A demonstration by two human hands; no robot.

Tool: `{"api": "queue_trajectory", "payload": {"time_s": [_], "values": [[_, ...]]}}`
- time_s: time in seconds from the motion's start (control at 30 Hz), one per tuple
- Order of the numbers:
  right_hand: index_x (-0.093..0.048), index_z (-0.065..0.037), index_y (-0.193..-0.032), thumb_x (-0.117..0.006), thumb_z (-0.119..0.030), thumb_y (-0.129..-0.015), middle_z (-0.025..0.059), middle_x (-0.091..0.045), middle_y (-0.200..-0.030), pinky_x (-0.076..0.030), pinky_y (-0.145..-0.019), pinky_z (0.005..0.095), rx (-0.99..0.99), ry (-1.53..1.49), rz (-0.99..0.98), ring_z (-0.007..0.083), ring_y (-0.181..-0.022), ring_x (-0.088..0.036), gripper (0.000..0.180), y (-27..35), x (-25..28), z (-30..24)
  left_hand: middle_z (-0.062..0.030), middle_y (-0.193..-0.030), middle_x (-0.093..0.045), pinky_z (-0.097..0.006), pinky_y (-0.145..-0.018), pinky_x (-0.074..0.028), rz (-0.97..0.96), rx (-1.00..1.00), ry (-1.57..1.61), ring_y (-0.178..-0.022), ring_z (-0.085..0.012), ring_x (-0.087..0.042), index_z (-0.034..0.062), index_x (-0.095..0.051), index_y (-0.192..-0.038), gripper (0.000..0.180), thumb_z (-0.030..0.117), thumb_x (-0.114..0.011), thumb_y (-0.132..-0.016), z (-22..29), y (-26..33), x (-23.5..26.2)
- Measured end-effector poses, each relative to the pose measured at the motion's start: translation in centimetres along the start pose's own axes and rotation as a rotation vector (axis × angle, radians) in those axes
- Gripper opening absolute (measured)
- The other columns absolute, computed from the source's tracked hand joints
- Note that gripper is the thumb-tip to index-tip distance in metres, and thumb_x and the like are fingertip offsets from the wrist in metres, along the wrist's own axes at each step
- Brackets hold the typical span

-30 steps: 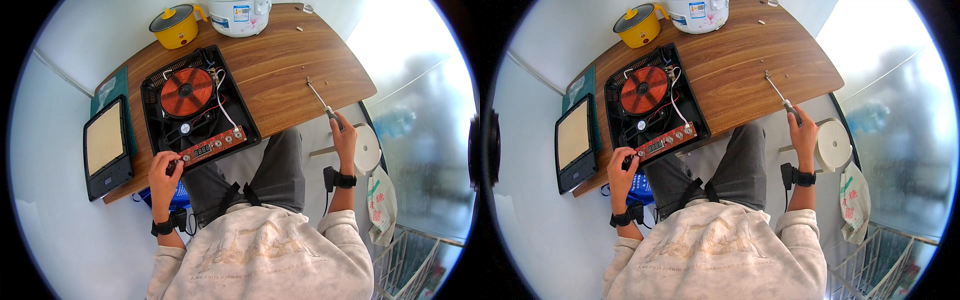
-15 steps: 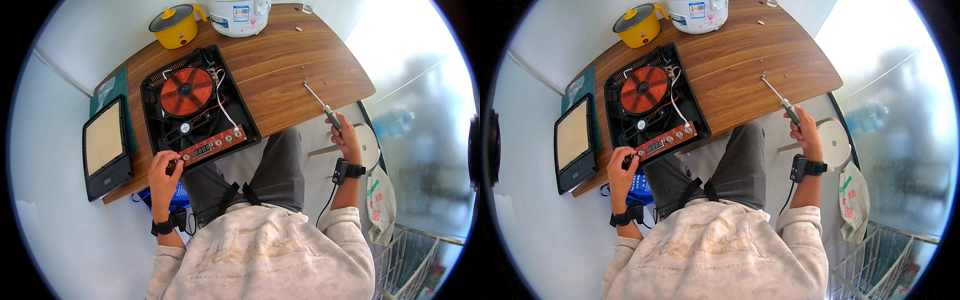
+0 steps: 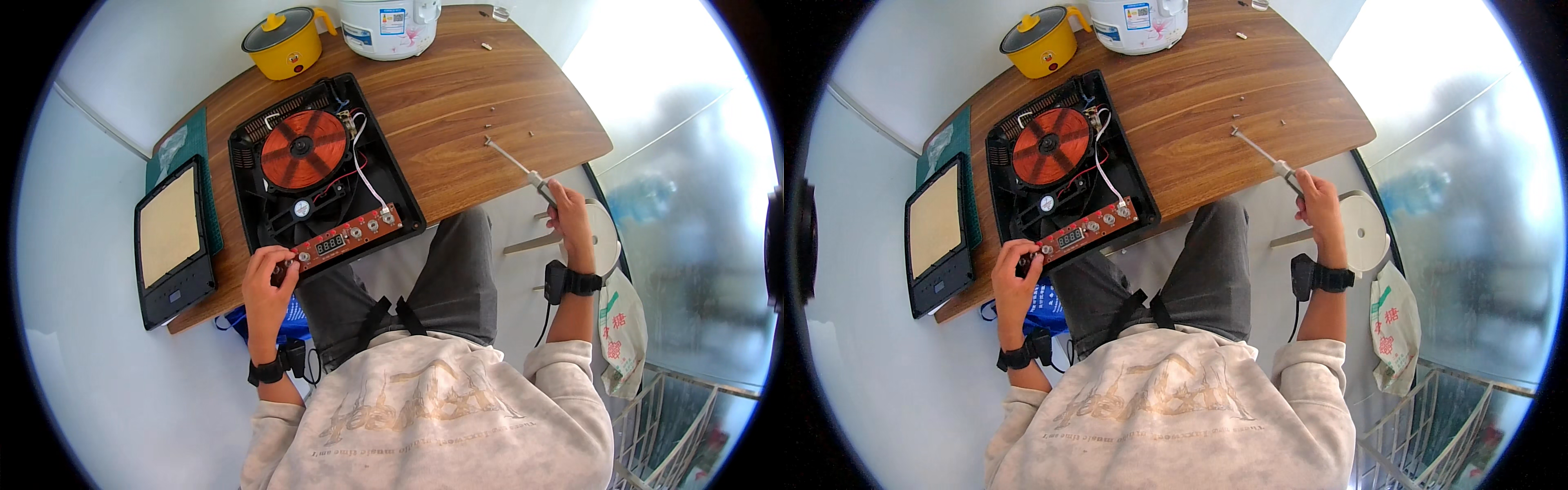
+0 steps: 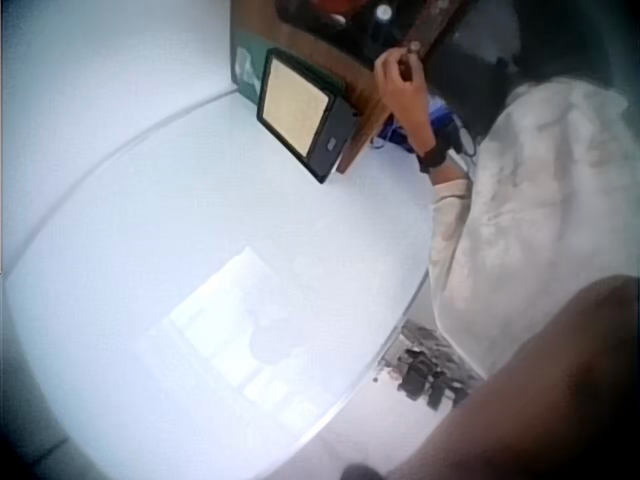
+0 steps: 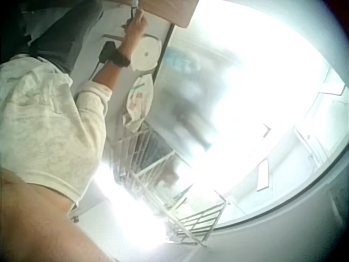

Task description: The person uses a screwdriver to tighten screws on a circuit board attached to a portable gas stove. They systematically work through multiple screw holes on the control panel, securing the board to the stove's frame.

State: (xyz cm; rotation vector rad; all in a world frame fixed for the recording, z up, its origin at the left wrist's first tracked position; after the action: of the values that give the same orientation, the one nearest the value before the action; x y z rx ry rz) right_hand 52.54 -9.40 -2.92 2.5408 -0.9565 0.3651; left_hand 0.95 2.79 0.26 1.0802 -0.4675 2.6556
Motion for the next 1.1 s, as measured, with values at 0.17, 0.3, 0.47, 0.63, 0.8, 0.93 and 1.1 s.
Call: {"api": "queue_trajectory", "payload": {"time_s": [0.17, 0.3, 0.47, 0.63, 0.8, 0.93, 1.1], "values": [[-0.076, -0.009, -0.112, -0.069, -0.037, -0.099, 0.0108, -0.067, -0.068, -0.053, -0.062, 0.0354, 0.373, 0.448, 0.331, 0.0277, -0.062, -0.065, 0.033, 1.0, -0.2, -1.8, -0.0097, -0.11, -0.067, -0.035, -0.089, -0.053, 0.003, -0.005, -0.011, -0.1, -0.0255, -0.067, 0.0034, -0.069, -0.103, 0.012, 0.009, -0.073, -0.093, 0.0, 0.0, 0.0], [-0.075, -0.013, -0.117, -0.075, -0.026, -0.093, 0.0145, -0.067, -0.081, -0.053, -0.069, 0.0414, 0.598, 0.595, 0.436, 0.0355, -0.075, -0.066, 0.027, 2.6, -1.8, -3.7, -0.0094, -0.11, -0.067, -0.035, -0.09, -0.053, 0.004, -0.004, -0.021, -0.101, -0.0255, -0.067, 0.0035, -0.069, -0.103, 0.012, 0.009, -0.072, -0.093, -0.2, 0.1, 0.0], [-0.072, -0.013, -0.124, -0.077, -0.009, -0.091, 0.0119, -0.06, -0.093, -0.053, -0.068, 0.0393, 0.837, 0.664, 0.469, 0.0298, -0.075, -0.064, 0.034, 2.5, -3.1, -3.9, -0.0092, -0.11, -0.067, -0.035, -0.09, -0.054, 0.005, -0.005, -0.015, -0.101, -0.0254, -0.068, 0.0036, -0.069, -0.103, 0.012, 0.009, -0.072, -0.093, -0.1, 0.1, 0.0], [-0.074, -0.013, -0.123, -0.079, -0.005, -0.088, 0.0084, -0.058, -0.09, -0.051, -0.061, 0.0327, 0.81, 0.472, 0.5, 0.0196, -0.068, -0.058, 0.037, 2.5, -2.8, -4.6, -0.0096, -0.11, -0.067, -0.036, -0.09, -0.054, -0.01, -0.007, -0.014, -0.101, -0.0261, -0.068, 0.0033, -0.069, -0.103, 0.013, 0.009, -0.073, -0.093, 0.0, 0.1, 0.0], [-0.076, -0.012, -0.122, -0.081, -0.006, -0.087, 0.0058, -0.06, -0.089, -0.049, -0.057, 0.0292, 0.81, 0.37, 0.491, 0.013, -0.067, -0.057, 0.035, 3.2, -2.3, -6.0, -0.0115, -0.113, -0.069, -0.037, -0.092, -0.054, -0.115, -0.013, -0.04, -0.104, -0.0285, -0.069, 0.003, -0.069, -0.106, 0.017, 0.01, -0.074, -0.091, 1.2, -0.6, 1.5], [-0.075, -0.01, -0.122, -0.079, -0.005, -0.089, 0.0045, -0.066, -0.096, -0.048, -0.055, 0.0258, 0.708, 0.192, 0.38, 0.0098, -0.065, -0.058, 0.033, 4.3, -2.4, -7.1, -0.0132, -0.115, -0.071, -0.038, -0.094, -0.053, -0.134, -0.111, -0.088, -0.107, -0.0279, -0.07, 0.0022, -0.069, -0.11, 0.021, 0.01, -0.074, -0.091, 3.9, -2.7, 3.0], [-0.073, -0.003, -0.123, -0.076, -0.004, -0.092, 0.0045, -0.067, -0.101, -0.048, -0.053, 0.0225, 0.547, -0.088, 0.133, 0.0075, -0.067, -0.06, 0.03, 6.9, -3.0, -8.6, -0.0141, -0.118, -0.071, -0.035, -0.096, -0.054, -0.314, -0.247, -0.081, -0.11, -0.0255, -0.07, 0.0017, -0.067, -0.124, 0.034, 0.009, -0.075, -0.091, 9.1, -7.6, 3.0]]}}
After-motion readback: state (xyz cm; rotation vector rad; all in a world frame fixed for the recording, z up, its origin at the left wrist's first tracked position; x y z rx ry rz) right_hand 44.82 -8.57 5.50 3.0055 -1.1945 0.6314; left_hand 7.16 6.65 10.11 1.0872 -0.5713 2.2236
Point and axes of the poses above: each hand's wrist, its own y-axis away from the middle knuckle, its own x-axis out of the back of the hand, z = x × y, the point moved 3 cm from there along -y, towards the middle knuckle
